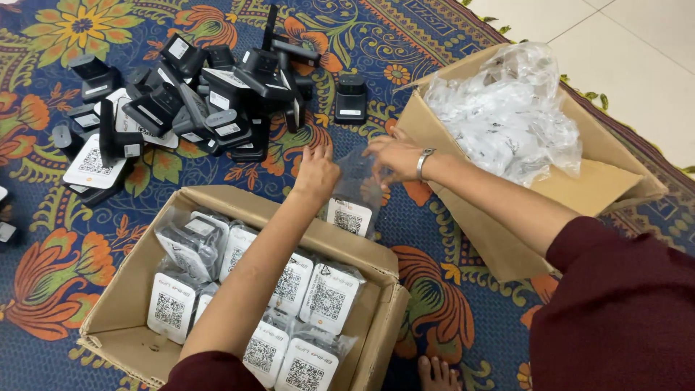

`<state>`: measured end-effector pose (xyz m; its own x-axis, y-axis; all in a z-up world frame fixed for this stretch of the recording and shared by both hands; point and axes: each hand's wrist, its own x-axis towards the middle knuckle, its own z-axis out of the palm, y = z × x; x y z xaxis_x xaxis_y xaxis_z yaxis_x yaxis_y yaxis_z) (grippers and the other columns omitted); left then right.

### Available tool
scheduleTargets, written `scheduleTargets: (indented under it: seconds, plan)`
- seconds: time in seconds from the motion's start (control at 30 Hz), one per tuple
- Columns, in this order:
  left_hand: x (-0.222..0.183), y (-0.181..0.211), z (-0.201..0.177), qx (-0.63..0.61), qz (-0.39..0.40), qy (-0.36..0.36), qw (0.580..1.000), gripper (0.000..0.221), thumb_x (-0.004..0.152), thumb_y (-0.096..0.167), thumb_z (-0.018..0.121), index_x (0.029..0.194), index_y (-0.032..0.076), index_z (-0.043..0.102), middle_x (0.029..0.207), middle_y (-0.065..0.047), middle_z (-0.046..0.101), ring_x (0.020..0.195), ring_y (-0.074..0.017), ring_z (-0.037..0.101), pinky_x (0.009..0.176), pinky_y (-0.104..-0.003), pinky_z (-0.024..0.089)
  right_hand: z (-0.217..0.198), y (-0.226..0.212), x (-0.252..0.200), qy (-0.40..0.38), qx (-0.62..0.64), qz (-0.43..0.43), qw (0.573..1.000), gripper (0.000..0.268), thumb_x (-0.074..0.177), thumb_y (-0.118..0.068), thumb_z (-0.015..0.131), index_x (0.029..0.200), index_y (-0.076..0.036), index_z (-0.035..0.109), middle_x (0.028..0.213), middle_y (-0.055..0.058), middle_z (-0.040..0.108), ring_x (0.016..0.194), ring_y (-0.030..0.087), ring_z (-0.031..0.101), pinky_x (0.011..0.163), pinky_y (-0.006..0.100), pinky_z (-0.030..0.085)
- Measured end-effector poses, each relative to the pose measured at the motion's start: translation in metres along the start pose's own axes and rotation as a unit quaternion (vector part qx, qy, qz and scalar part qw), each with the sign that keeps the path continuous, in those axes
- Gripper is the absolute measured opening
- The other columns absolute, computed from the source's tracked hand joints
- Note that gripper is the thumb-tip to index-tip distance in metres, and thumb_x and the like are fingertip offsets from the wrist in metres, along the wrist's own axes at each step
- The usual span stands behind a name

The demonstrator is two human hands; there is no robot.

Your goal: The person packs electronic devices into boxes using plastic bags and stickers.

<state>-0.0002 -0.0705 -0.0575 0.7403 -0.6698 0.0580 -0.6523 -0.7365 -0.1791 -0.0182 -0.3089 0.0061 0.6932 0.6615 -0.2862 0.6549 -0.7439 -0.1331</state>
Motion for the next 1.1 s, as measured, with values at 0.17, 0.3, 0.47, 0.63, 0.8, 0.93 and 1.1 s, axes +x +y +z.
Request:
scheduleTargets:
  seconds: [0.17, 0.3, 0.47, 0.63, 0.8, 0.93, 1.1]
  plan:
    - [0.007, -0.026, 0.011, 0.057, -0.028, 0.007, 0.998, 0.019, 0.086, 0.017, 0.065, 0.097, 0.012, 0.080, 0.119, -0.013, 0.067, 0.121, -0.0296, 0.058, 0.105, -0.051, 0.040, -0.008, 0.029, -0.008, 0.095, -0.011, 0.006, 0.995, 0.024, 0.064, -0.034, 0.089, 0.084, -0.023, 0.080, 0.140, -0.001, 0.056, 0.142, 0.023, 0.038, 0.115, 0.070, 0.016]
    - [-0.002, -0.042, -0.033, 0.043, -0.061, 0.026, 0.997, 0.013, 0.086, 0.016, 0.068, 0.090, 0.012, 0.079, 0.111, -0.011, 0.070, 0.113, -0.0273, 0.063, 0.098, -0.043, 0.045, -0.023, 0.036, -0.024, 0.126, -0.008, 0.030, 0.991, 0.011, 0.068, -0.030, 0.086, 0.076, -0.025, 0.082, 0.138, 0.000, 0.059, 0.141, 0.022, 0.041, 0.116, 0.070, 0.017]
    - [-0.008, -0.065, -0.020, 0.010, -0.116, 0.089, 0.989, 0.030, 0.081, 0.011, 0.074, 0.110, 0.009, 0.068, 0.114, -0.013, 0.068, 0.109, -0.0298, 0.065, 0.089, -0.042, 0.051, -0.022, 0.052, -0.027, 0.154, 0.031, 0.100, 0.983, 0.016, 0.075, -0.033, 0.085, 0.080, -0.019, 0.079, 0.134, 0.002, 0.064, 0.134, 0.023, 0.051, 0.114, 0.056, 0.029]
    - [-0.009, -0.086, 0.083, -0.124, -0.181, -0.018, 0.975, 0.080, 0.073, 0.022, 0.086, 0.137, 0.000, 0.044, 0.123, -0.023, 0.062, 0.112, -0.0371, 0.063, 0.087, -0.045, 0.053, 0.061, 0.086, -0.002, 0.122, 0.237, 0.091, 0.960, 0.087, 0.063, -0.056, 0.095, 0.123, -0.003, 0.061, 0.123, 0.016, 0.066, 0.113, 0.029, 0.066, 0.098, 0.042, 0.054]
    - [-0.020, -0.053, 0.113, -0.657, -0.183, -0.177, 0.710, 0.078, 0.092, 0.032, 0.067, 0.157, 0.009, 0.031, 0.122, -0.013, 0.069, 0.103, -0.0202, 0.063, 0.077, -0.037, 0.052, 0.083, 0.058, 0.013, 0.061, 0.353, 0.051, 0.932, 0.069, 0.070, -0.048, 0.089, 0.126, -0.013, 0.066, 0.120, 0.010, 0.073, 0.104, 0.022, 0.068, 0.090, 0.038, 0.054]
    - [0.000, -0.030, 0.155, -0.690, -0.208, -0.099, 0.686, 0.041, 0.101, 0.029, 0.060, 0.129, 0.001, 0.071, 0.109, -0.005, 0.076, 0.095, -0.0146, 0.070, 0.081, -0.031, 0.056, 0.072, 0.044, 0.031, 0.070, 0.330, 0.022, 0.941, 0.035, 0.082, -0.041, 0.083, 0.109, -0.019, 0.080, 0.111, 0.007, 0.078, 0.101, 0.021, 0.071, 0.089, 0.035, 0.054]
    - [0.030, -0.001, 0.177, -0.462, -0.233, 0.033, 0.855, 0.026, 0.076, 0.014, 0.076, 0.101, 0.008, 0.077, 0.094, -0.017, 0.077, 0.090, -0.0321, 0.074, 0.078, -0.041, 0.056, 0.066, 0.028, 0.046, 0.252, 0.290, -0.119, 0.916, 0.018, 0.085, -0.026, 0.084, 0.098, -0.015, 0.081, 0.120, 0.014, 0.068, 0.112, 0.027, 0.063, 0.094, 0.036, 0.050]
